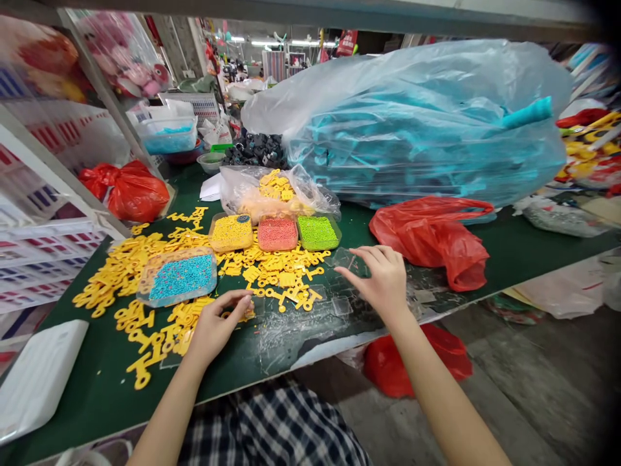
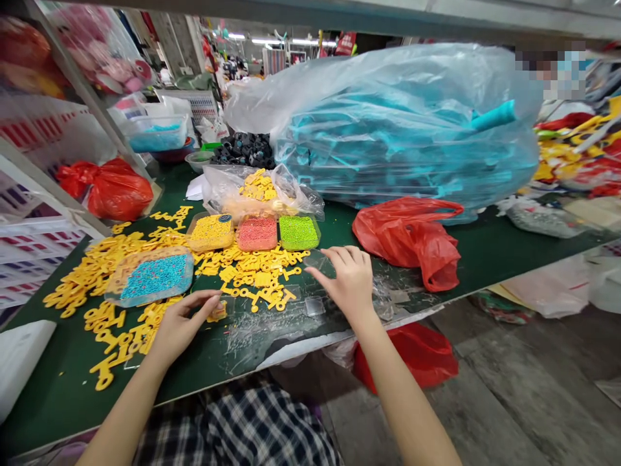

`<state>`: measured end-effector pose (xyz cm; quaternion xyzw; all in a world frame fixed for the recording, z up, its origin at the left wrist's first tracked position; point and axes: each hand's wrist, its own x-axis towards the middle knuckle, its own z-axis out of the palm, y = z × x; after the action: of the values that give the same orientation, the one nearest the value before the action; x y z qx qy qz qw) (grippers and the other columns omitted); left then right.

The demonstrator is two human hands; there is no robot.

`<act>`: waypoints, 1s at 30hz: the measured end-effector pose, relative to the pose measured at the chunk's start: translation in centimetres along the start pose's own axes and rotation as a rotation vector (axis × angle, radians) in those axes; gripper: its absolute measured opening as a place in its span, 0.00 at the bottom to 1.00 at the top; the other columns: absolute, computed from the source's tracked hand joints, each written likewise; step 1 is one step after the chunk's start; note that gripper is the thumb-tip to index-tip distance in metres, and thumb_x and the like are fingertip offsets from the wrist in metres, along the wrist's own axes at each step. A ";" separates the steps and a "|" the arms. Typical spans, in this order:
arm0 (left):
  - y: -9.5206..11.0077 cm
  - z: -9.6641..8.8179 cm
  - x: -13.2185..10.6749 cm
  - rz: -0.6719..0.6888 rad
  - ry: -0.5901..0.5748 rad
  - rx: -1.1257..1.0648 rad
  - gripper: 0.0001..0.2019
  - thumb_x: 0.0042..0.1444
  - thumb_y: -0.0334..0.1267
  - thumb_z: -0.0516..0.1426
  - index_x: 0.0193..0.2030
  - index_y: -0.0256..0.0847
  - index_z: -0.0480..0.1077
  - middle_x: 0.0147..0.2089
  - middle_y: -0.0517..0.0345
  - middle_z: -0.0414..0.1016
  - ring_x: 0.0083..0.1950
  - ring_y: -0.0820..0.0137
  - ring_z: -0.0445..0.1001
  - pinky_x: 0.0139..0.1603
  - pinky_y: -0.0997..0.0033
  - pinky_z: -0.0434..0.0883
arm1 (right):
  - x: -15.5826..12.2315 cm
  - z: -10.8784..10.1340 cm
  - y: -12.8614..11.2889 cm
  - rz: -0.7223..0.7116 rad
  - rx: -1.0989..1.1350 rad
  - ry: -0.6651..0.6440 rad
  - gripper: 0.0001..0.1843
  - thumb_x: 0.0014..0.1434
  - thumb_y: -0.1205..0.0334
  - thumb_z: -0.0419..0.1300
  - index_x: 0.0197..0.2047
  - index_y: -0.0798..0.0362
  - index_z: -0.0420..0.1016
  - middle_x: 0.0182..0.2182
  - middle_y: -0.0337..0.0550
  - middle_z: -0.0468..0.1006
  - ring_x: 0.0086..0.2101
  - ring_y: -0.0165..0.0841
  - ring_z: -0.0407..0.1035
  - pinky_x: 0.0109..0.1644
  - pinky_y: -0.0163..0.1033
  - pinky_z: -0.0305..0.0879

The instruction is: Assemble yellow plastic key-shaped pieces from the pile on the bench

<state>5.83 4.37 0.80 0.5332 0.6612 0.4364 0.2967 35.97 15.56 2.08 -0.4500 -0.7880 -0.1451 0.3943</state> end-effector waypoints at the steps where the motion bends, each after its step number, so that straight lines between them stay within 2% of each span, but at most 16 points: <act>1: -0.1 0.0 0.0 -0.003 -0.002 -0.001 0.25 0.51 0.62 0.58 0.40 0.40 0.77 0.35 0.51 0.82 0.38 0.60 0.81 0.42 0.63 0.78 | 0.2 -1.2 -1.6 -0.050 0.002 0.055 0.19 0.59 0.46 0.62 0.43 0.53 0.76 0.39 0.47 0.80 0.41 0.41 0.68 0.48 0.45 0.58; 4: -0.1 0.2 -0.1 -0.010 -0.009 0.002 0.25 0.51 0.61 0.58 0.41 0.39 0.77 0.36 0.51 0.82 0.38 0.60 0.81 0.43 0.62 0.77 | 0.8 -4.3 -5.8 -0.179 0.062 0.129 0.16 0.57 0.49 0.65 0.42 0.52 0.77 0.35 0.44 0.81 0.39 0.39 0.68 0.47 0.43 0.59; 6: 0.2 0.4 -0.1 -0.003 -0.025 0.010 0.25 0.52 0.61 0.58 0.41 0.39 0.77 0.35 0.51 0.82 0.38 0.60 0.81 0.44 0.61 0.77 | 1.0 -5.6 -7.6 -0.218 0.126 0.139 0.16 0.57 0.50 0.66 0.41 0.53 0.77 0.34 0.43 0.82 0.38 0.38 0.68 0.46 0.42 0.60; 8: 0.9 0.7 0.1 0.014 -0.061 0.020 0.25 0.53 0.60 0.57 0.41 0.39 0.77 0.34 0.51 0.82 0.38 0.60 0.80 0.46 0.60 0.76 | 1.0 -6.1 -8.7 -0.223 0.183 0.125 0.16 0.56 0.49 0.66 0.40 0.52 0.78 0.34 0.43 0.82 0.38 0.38 0.69 0.46 0.43 0.61; 10: 1.8 1.3 0.6 0.038 -0.126 0.012 0.24 0.55 0.58 0.56 0.45 0.39 0.77 0.38 0.50 0.82 0.43 0.60 0.80 0.50 0.59 0.75 | 0.9 -5.8 -9.5 -0.182 0.255 0.044 0.16 0.56 0.46 0.65 0.40 0.50 0.79 0.34 0.44 0.82 0.38 0.40 0.69 0.46 0.44 0.61; 13: 3.0 2.0 1.4 0.100 -0.232 -0.013 0.26 0.58 0.55 0.55 0.58 0.42 0.70 0.55 0.49 0.76 0.58 0.58 0.73 0.60 0.55 0.68 | 0.8 -4.4 -10.4 -0.026 0.500 -0.219 0.19 0.54 0.42 0.65 0.39 0.49 0.80 0.34 0.46 0.81 0.38 0.41 0.69 0.45 0.45 0.63; 15: 3.4 1.9 1.7 0.152 -0.240 -0.047 0.27 0.60 0.55 0.53 0.61 0.42 0.67 0.62 0.48 0.70 0.64 0.59 0.67 0.65 0.54 0.62 | 0.6 -2.9 -11.0 0.136 0.722 -0.399 0.20 0.53 0.41 0.65 0.38 0.49 0.79 0.35 0.46 0.81 0.38 0.40 0.70 0.44 0.44 0.65; 17: 3.7 1.2 1.6 0.171 -0.211 -0.129 0.27 0.61 0.56 0.51 0.59 0.40 0.68 0.61 0.47 0.71 0.63 0.59 0.68 0.65 0.55 0.63 | 0.5 -1.4 -11.5 0.315 0.920 -0.565 0.21 0.53 0.40 0.63 0.35 0.50 0.79 0.35 0.45 0.81 0.36 0.37 0.70 0.41 0.42 0.65; 19: 3.8 0.1 0.9 0.153 -0.244 -0.223 0.26 0.61 0.56 0.52 0.57 0.40 0.70 0.55 0.47 0.76 0.57 0.60 0.73 0.60 0.58 0.68 | 0.3 -0.1 -11.7 0.459 1.090 -0.743 0.24 0.53 0.38 0.61 0.33 0.52 0.79 0.32 0.44 0.80 0.31 0.34 0.69 0.34 0.38 0.63; 21: 3.9 -0.9 0.1 0.127 -0.313 -0.246 0.25 0.58 0.53 0.57 0.56 0.40 0.70 0.50 0.49 0.78 0.52 0.61 0.76 0.54 0.62 0.72 | 0.2 0.9 -11.8 0.555 1.234 -0.926 0.29 0.52 0.34 0.59 0.34 0.54 0.79 0.28 0.44 0.79 0.24 0.29 0.63 0.25 0.34 0.56; 23: 3.8 -1.5 -0.6 0.106 -0.357 -0.183 0.21 0.55 0.49 0.60 0.52 0.40 0.73 0.45 0.51 0.79 0.46 0.64 0.77 0.50 0.65 0.74 | 0.2 1.8 -12.2 0.611 1.322 -1.047 0.33 0.51 0.31 0.57 0.34 0.55 0.80 0.26 0.42 0.76 0.20 0.25 0.56 0.21 0.32 0.46; 24: 3.7 -1.7 -0.7 0.093 -0.350 -0.143 0.19 0.54 0.48 0.61 0.50 0.40 0.74 0.42 0.52 0.79 0.43 0.65 0.77 0.48 0.66 0.74 | 0.2 2.2 -12.4 0.618 1.337 -1.068 0.34 0.51 0.30 0.56 0.34 0.55 0.80 0.24 0.41 0.75 0.20 0.25 0.53 0.20 0.32 0.44; 26: 3.1 -1.8 -0.7 0.061 -0.288 -0.096 0.17 0.53 0.46 0.61 0.46 0.39 0.75 0.36 0.55 0.78 0.38 0.66 0.76 0.44 0.67 0.74 | 0.5 3.0 -13.1 0.569 1.326 -1.035 0.34 0.51 0.30 0.56 0.32 0.55 0.79 0.22 0.40 0.72 0.19 0.25 0.52 0.20 0.32 0.44; 30: 1.4 -2.4 -0.4 0.012 -0.197 -0.129 0.22 0.56 0.49 0.57 0.52 0.38 0.73 0.39 0.53 0.79 0.40 0.64 0.77 0.44 0.65 0.74 | 1.5 4.9 -14.5 0.358 1.289 -0.942 0.30 0.55 0.33 0.55 0.30 0.54 0.76 0.23 0.39 0.74 0.23 0.28 0.62 0.28 0.34 0.58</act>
<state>4.46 3.43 3.10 0.5570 0.5963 0.4254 0.3913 21.19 11.29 1.87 -0.2677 -0.7158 0.6061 0.2203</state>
